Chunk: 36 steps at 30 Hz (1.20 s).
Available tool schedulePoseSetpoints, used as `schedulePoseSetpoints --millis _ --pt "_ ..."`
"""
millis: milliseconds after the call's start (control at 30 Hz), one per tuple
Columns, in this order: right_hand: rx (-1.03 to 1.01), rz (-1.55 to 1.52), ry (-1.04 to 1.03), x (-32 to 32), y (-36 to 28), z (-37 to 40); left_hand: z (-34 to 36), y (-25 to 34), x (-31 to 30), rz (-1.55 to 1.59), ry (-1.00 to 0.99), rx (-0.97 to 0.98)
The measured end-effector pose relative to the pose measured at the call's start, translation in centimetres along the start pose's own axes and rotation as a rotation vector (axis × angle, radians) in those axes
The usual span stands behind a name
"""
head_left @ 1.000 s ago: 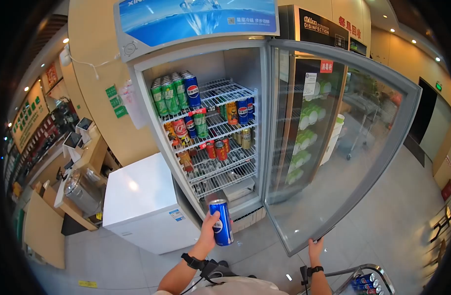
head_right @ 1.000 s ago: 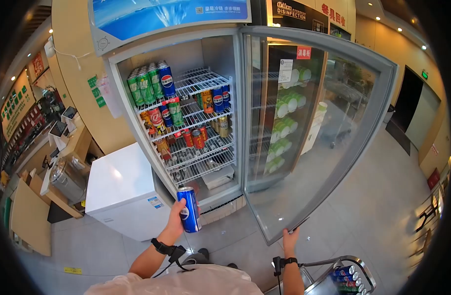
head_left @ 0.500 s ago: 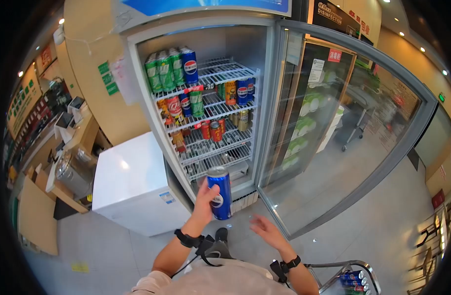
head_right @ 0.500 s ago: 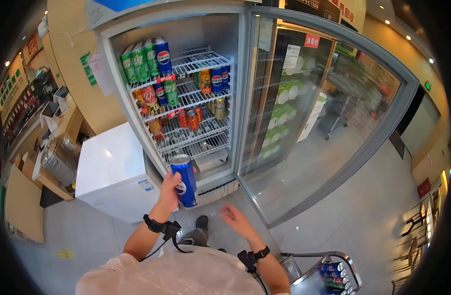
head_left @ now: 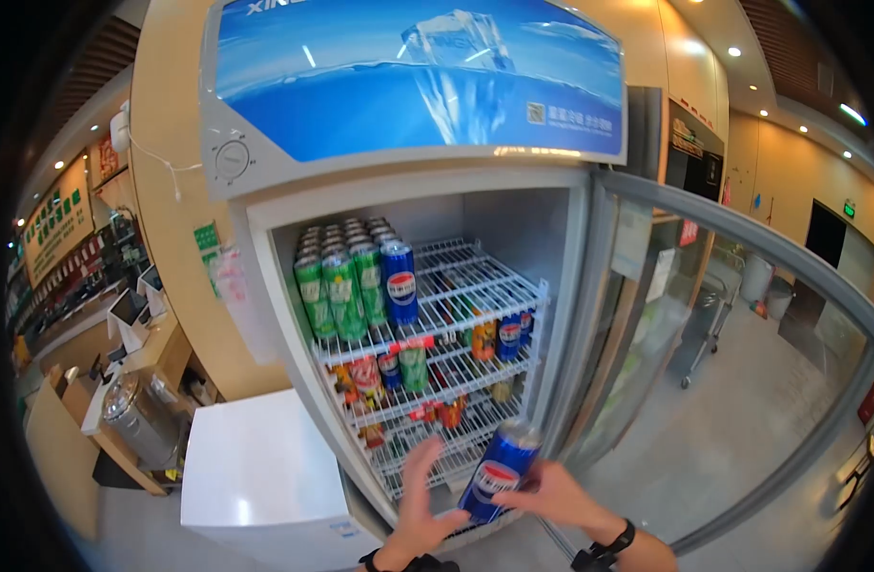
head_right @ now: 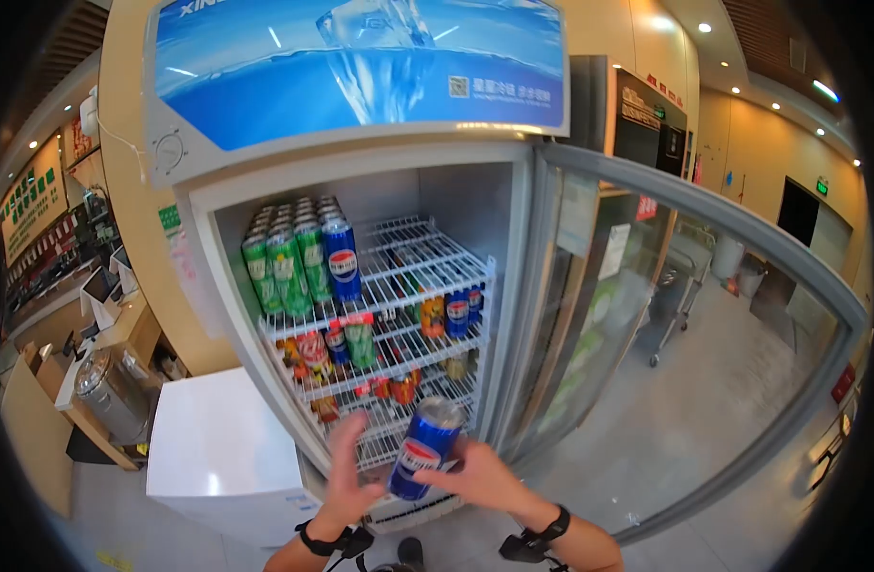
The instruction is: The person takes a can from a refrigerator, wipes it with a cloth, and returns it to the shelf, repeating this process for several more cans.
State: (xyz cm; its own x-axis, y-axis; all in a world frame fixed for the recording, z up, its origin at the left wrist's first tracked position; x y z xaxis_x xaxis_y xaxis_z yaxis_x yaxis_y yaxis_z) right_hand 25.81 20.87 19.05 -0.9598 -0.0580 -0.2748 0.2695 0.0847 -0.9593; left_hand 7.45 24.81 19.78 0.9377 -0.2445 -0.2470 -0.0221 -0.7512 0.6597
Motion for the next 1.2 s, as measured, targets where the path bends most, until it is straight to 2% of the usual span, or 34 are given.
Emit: schedulePoseSetpoints --millis 133,200,267,400,500,567,633,667,733,1100,1200 --pt "-0.094 -0.049 0.135 -7.0 -3.2 -9.8 -0.8 -4.8 -11.0 -0.149 0.646 0.122" --pt "-0.083 -0.138 0.133 -9.0 -6.3 -14.1 -1.1 -6.4 -15.2 -0.398 0.81 0.233" --pt "-0.023 -0.167 0.24 -11.5 -6.0 -19.0 -3.3 -7.8 -17.0 -0.521 0.833 0.118" --pt "0.07 -0.297 0.272 -13.6 -5.6 -28.7 -6.3 -11.2 -17.9 -0.59 0.744 0.063" --pt "0.08 -0.266 0.247 -14.4 -5.7 -36.9 -6.8 -14.2 -17.9 -0.609 0.735 0.006" --pt "0.123 -0.088 0.28 -13.9 -6.4 -41.8 -6.1 -15.5 -18.2 -0.52 0.769 -0.038" --pt "-0.025 0.025 0.23 -13.1 -7.4 -47.0 -5.5 -16.4 -18.5 -0.503 0.768 -0.077" --pt "-0.022 0.02 0.22 -13.0 -6.6 -47.8 -5.2 -16.6 -18.6 -0.513 0.77 -0.084" --pt "-0.036 0.028 0.185 -10.1 -9.2 -51.4 -5.0 -16.9 -18.5 -0.499 0.782 -0.055" --pt "-0.139 -0.013 0.033 -9.8 -9.4 -56.8 -1.7 -19.8 -19.6 -0.641 0.961 -0.107" --pt "-0.153 -0.024 0.009 -11.3 -7.7 -56.9 -3.1 -18.1 -18.2 -0.605 0.951 -0.162"
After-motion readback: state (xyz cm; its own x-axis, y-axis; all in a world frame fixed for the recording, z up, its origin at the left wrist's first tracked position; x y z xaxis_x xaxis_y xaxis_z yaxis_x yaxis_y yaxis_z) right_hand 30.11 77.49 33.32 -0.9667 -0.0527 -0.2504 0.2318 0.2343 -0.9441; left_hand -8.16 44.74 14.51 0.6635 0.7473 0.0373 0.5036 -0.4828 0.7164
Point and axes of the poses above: each hand's wrist, its own z-axis away from the middle knuckle, its own x-axis out of the palm, y = z × x, the point moved 7 cm from there along -z, towards the middle knuckle, and after that the axes turned 1 degree about x, right-handed, at the moved point
